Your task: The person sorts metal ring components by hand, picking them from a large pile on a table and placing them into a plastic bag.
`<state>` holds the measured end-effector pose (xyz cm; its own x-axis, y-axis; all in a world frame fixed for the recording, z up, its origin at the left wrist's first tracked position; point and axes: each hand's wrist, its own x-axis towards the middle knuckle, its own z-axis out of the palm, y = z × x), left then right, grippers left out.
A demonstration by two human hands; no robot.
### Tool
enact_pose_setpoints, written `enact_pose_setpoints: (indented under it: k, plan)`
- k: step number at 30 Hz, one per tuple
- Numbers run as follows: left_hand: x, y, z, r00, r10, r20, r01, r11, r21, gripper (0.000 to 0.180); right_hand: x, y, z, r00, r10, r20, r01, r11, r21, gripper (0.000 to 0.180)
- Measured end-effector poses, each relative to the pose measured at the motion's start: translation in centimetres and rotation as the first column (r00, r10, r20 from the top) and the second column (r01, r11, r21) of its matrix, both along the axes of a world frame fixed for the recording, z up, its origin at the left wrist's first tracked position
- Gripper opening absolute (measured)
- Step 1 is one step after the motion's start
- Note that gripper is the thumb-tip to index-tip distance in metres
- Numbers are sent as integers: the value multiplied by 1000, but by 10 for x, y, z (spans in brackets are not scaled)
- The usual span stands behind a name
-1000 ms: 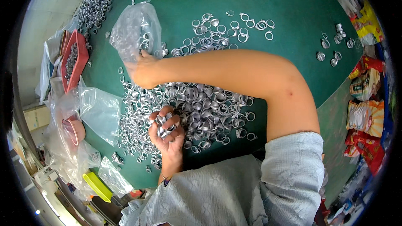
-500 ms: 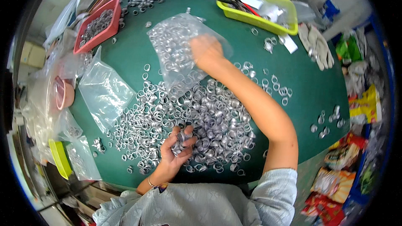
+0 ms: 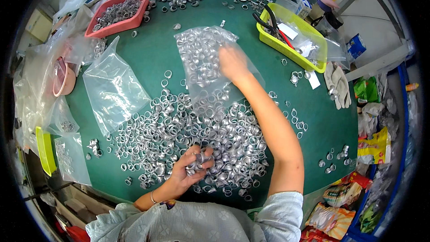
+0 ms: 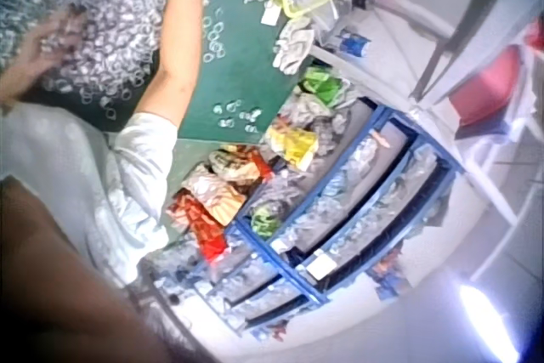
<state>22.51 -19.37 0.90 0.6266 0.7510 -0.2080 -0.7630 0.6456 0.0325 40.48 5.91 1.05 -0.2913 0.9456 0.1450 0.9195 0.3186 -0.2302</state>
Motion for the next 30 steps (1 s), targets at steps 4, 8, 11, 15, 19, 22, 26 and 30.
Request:
enact_pose_setpoints:
  k: [4, 8, 11, 15, 19, 22, 26, 30]
  plan:
    - [-2, 1, 7, 999, -15, -41, 14, 1000, -6, 15, 8, 1, 0, 993, 12, -118, -23, 996, -92, 31]
    - [-4, 2, 6, 999, -26, -48, 26, 1000, 1, 14, 16, -3, 5, 914, -33, -404, -53, 978, -200, 33]
    - [-3, 1, 3, 999, -23, -44, 23, 1000, -5, 13, 16, -6, 11, 778, -66, -625, -153, 945, -290, 35]
    - [-4, 0, 1, 1000, -16, -27, 16, 1000, -13, 14, 12, -10, 24, 506, -362, -783, -254, 805, -537, 36]
    - [-2, 1, 0, 1000, -17, -13, 17, 1000, 1, 14, 18, -5, 13, 415, -456, -788, -236, 782, -577, 35]
    - [-2, 0, -2, 1000, -14, -2, 14, 1000, -3, 15, 8, -13, 6, 784, -142, -604, 34, 982, -187, 32]
    - [-2, 1, 0, 1000, -10, -21, 10, 1000, -3, 15, -9, -24, 11, 964, 71, -255, -41, 992, 123, 21]
    - [-3, 1, 4, 1000, -3, -14, 3, 1000, -8, 15, -19, -28, 15, 993, 102, -66, -106, 992, -61, 20]
